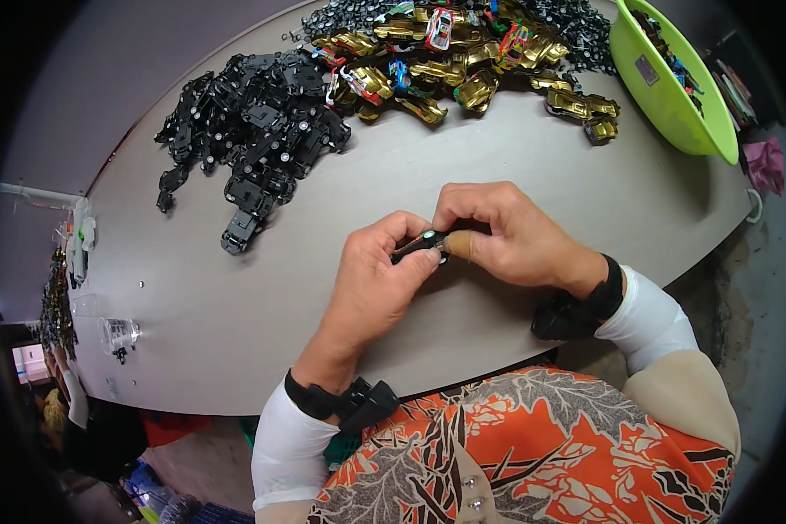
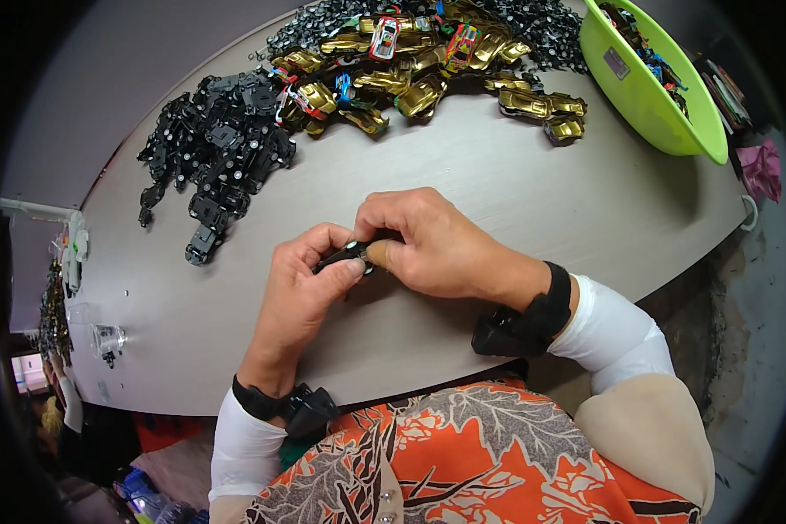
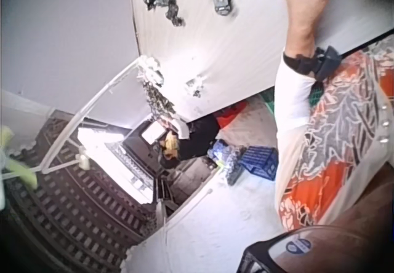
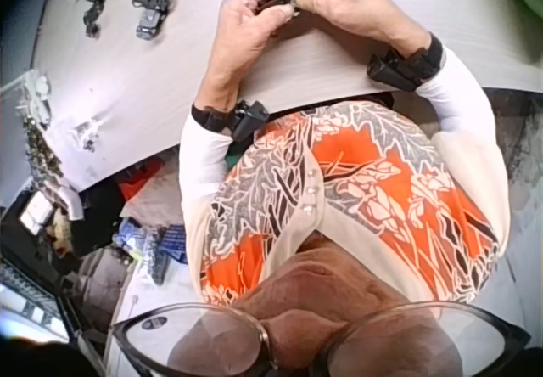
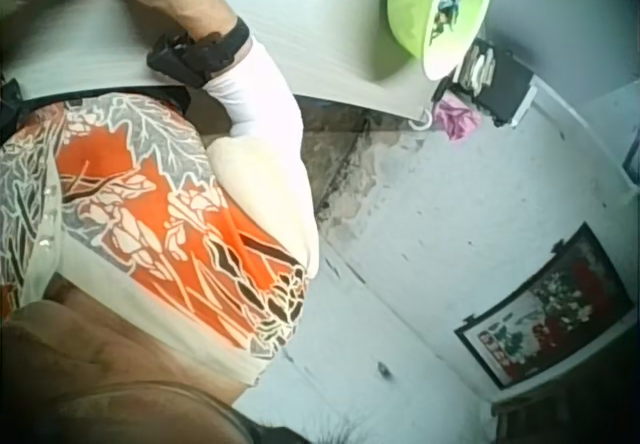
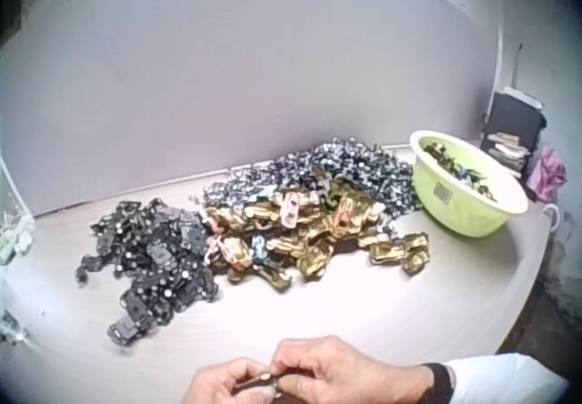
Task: The person assembles small toy cars by hand, picking up black chassis and gold car bodies from piles on a table. They repeatedly fit the bodies onto the chassis, press them together, and place the completed units back on the table.
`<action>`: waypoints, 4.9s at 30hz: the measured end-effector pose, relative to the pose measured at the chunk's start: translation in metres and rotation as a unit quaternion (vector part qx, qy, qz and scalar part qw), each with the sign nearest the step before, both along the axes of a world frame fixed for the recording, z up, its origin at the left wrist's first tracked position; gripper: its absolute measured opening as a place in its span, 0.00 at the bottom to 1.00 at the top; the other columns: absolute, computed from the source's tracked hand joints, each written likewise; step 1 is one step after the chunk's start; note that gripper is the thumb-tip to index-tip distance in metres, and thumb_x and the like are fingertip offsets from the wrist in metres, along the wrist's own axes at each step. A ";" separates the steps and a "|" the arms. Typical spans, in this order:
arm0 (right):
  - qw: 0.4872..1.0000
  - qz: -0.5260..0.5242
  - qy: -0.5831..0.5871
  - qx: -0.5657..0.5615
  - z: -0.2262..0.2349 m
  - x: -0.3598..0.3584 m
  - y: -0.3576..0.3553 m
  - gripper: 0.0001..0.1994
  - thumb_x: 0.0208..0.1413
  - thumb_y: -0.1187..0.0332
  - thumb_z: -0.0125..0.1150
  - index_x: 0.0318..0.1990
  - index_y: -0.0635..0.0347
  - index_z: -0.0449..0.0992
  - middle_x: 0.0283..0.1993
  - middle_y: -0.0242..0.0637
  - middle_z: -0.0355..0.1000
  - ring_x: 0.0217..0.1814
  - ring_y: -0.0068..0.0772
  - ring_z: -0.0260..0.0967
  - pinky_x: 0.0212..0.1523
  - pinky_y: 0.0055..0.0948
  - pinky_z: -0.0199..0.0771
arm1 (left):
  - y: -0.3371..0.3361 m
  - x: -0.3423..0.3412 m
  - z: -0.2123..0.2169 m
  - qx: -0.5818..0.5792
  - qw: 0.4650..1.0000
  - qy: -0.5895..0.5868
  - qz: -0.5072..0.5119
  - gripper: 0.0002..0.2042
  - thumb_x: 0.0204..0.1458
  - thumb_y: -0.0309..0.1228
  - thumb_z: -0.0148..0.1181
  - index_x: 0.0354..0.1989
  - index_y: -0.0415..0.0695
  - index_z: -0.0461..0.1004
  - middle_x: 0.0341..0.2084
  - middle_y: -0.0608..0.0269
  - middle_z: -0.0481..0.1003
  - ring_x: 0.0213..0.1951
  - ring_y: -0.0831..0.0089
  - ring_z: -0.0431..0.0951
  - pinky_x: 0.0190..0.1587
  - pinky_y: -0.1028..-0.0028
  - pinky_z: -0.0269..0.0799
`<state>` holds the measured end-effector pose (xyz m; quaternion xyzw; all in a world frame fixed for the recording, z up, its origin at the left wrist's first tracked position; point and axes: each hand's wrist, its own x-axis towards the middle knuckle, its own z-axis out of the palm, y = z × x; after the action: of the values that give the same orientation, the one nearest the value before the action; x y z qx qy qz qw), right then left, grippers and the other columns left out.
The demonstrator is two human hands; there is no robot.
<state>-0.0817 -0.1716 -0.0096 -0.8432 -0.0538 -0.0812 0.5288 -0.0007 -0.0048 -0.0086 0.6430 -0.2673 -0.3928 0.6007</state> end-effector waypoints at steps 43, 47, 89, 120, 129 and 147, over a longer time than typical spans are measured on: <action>0.998 0.052 0.002 -0.021 0.006 -0.004 -0.011 0.04 0.44 0.78 0.57 0.29 0.65 0.70 0.26 0.40 0.67 0.25 0.39 0.65 0.27 0.32 0.64 | 0.001 0.000 0.004 0.025 0.993 0.094 -0.067 0.09 0.50 0.25 0.54 0.40 0.37 0.71 0.20 0.69 0.71 0.20 0.85 0.67 0.21 0.84 0.63; 0.997 0.014 -0.037 -0.070 0.005 -0.004 0.002 0.04 0.43 0.79 0.57 0.27 0.63 0.68 0.26 0.44 0.66 0.29 0.51 0.66 0.27 0.37 0.64 | 0.001 -0.002 0.005 0.050 0.995 0.079 -0.041 0.08 0.50 0.24 0.53 0.38 0.37 0.72 0.19 0.69 0.71 0.18 0.85 0.66 0.20 0.84 0.62; 0.934 -0.120 -0.188 -0.281 -0.014 0.074 -0.039 0.05 0.43 0.81 0.54 0.29 0.61 0.69 0.28 0.40 0.66 0.30 0.47 0.66 0.30 0.36 0.66 | 0.263 -0.093 -0.015 0.425 0.860 -0.199 0.201 0.12 0.38 0.20 0.60 0.34 0.34 0.75 0.21 0.59 0.76 0.24 0.76 0.75 0.30 0.79 0.69; 0.925 -0.137 -0.009 -0.353 0.003 0.015 -0.014 0.07 0.39 0.77 0.54 0.30 0.62 0.67 0.29 0.45 0.66 0.30 0.51 0.68 0.31 0.46 0.68 | 0.047 0.045 0.009 -0.018 0.988 0.015 0.152 0.13 0.42 0.20 0.59 0.39 0.36 0.71 0.25 0.65 0.74 0.23 0.83 0.72 0.25 0.84 0.70; 0.989 -0.038 0.093 0.105 0.007 0.014 -0.017 0.13 0.42 0.73 0.61 0.38 0.64 0.70 0.31 0.36 0.69 0.28 0.25 0.66 0.31 0.26 0.67 | 0.015 0.044 -0.005 -0.113 0.973 0.170 0.103 0.21 0.47 0.21 0.56 0.52 0.36 0.64 0.33 0.57 0.75 0.29 0.73 0.77 0.28 0.76 0.77; 0.908 0.038 0.212 0.358 0.019 0.006 -0.006 0.12 0.48 0.73 0.61 0.41 0.62 0.70 0.34 0.26 0.68 0.35 0.14 0.63 0.37 0.18 0.65 | 0.013 0.025 -0.005 -0.010 0.996 0.069 0.061 0.13 0.49 0.24 0.59 0.45 0.41 0.75 0.30 0.63 0.76 0.30 0.77 0.77 0.33 0.79 0.76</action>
<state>-0.0762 -0.1778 0.0089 -0.5916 0.0604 0.1053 0.7970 0.0243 0.0084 -0.0139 0.6239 -0.1891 -0.3958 0.6468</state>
